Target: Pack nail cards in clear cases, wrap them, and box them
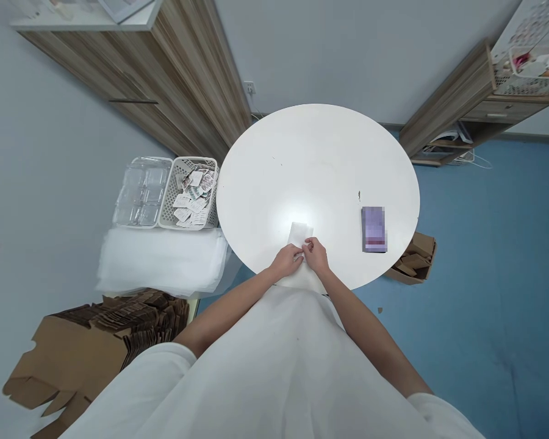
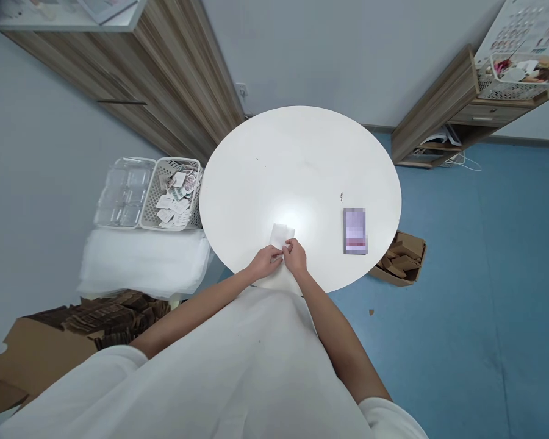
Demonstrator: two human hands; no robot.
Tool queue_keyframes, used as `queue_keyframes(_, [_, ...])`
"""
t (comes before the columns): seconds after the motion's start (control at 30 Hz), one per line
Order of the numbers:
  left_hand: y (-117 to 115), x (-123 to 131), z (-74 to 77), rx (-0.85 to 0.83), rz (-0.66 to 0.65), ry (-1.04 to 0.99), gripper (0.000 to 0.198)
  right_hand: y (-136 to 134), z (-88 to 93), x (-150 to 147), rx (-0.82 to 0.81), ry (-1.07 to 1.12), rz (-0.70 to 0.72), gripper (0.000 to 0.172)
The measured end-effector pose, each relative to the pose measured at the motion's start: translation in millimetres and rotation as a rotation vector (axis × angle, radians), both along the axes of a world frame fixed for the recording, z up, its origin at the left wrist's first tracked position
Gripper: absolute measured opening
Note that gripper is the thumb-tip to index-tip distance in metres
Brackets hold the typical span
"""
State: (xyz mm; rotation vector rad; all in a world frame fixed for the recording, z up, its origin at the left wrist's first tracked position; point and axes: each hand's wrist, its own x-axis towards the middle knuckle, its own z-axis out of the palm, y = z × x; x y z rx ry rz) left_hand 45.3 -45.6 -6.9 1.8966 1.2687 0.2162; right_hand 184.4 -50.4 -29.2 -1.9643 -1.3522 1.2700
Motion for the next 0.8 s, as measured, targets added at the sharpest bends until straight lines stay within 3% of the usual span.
queue_keyframes(0.17, [5.1, -12.3, -1.9, 0.125, 0.036, 0.022, 0.027, -0.6, -2.3, -0.9, 0.019, -0.095, 0.079, 0.029])
queue_keyframes(0.33, [9.9, -12.9, -7.0, 0.179, -0.064, 0.113, 0.038, -8.0, 5.8, -0.7, 0.135, -0.178, 0.156, 0.036])
queue_keyframes(0.47, [9.5, -12.5, -11.2, 0.165, -0.085, 0.106, 0.039, -15.7, 14.3, 5.6, 0.296, -0.311, 0.405, 0.045])
queue_keyframes(0.53, [10.3, -13.2, -11.8, 0.146, -0.084, 0.102, 0.040, -18.0, 14.8, 8.7, 0.298, -0.351, 0.528, 0.056])
queue_keyframes(0.63, [14.4, -14.0, -10.5, 0.120, -0.095, 0.086, 0.042, -17.0, 11.4, 10.1, 0.254, -0.397, 0.589, 0.066])
queue_keyframes(0.8, [17.9, -14.6, -4.6, 0.101, -0.107, 0.067, 0.049, -8.3, 11.8, 7.5, 0.227, -0.415, 0.635, 0.061])
